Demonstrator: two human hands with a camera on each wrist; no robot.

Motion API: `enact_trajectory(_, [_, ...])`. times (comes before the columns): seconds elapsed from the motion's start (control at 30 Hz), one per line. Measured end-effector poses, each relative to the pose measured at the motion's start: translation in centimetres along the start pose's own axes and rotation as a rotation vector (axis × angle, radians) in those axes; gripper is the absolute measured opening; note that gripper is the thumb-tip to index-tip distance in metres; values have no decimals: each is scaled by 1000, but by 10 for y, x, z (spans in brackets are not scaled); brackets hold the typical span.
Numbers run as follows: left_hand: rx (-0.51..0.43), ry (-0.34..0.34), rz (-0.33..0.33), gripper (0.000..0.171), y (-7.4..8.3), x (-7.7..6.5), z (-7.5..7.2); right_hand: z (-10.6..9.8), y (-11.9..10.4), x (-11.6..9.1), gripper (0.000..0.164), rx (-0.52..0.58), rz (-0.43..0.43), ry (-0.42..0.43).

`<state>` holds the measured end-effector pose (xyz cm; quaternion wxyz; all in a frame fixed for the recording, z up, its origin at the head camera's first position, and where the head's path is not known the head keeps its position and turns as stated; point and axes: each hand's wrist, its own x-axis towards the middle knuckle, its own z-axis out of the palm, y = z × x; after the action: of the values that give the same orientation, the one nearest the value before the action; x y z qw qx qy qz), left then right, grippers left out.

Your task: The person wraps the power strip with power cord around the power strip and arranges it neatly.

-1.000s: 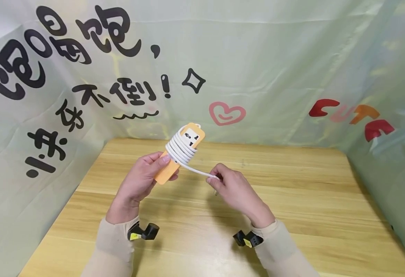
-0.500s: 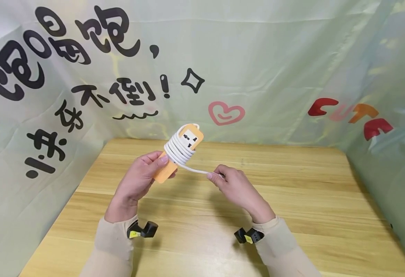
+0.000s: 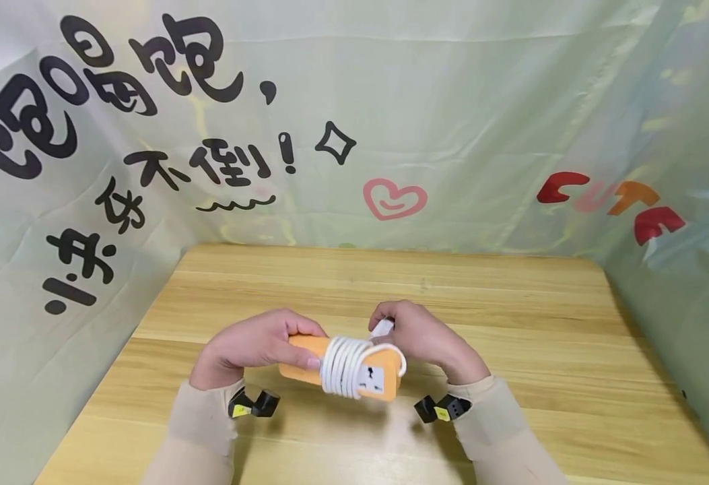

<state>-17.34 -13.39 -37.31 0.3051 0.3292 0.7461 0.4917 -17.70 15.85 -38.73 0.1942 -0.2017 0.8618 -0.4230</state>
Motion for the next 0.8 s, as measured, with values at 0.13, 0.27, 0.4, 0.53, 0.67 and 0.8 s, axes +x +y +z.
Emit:
enact_trajectory(0.13, [109, -110, -38, 12, -6, 10, 8, 3, -2, -2, 24, 111, -43, -89])
enact_trajectory(0.27, [204, -161, -31, 14, -12, 21, 17, 9, -5, -3, 26, 95, -143, -68])
enact_trajectory(0.4, [178, -163, -81, 15, -16, 26, 22, 15, -6, -3, 26, 26, -208, -43])
enact_trajectory(0.53, [134, -162, -112, 13, -19, 27, 23, 20, -7, -3, 27, 27, -233, -47])
enact_trajectory(0.67, [121, -158, -99, 22, -21, 29, 23, 23, -7, -2, 23, 25, -261, -43])
enact_trajectory(0.8, [117, -113, -87, 30, -24, 32, 23, 25, -9, 0, 23, -15, -269, 14])
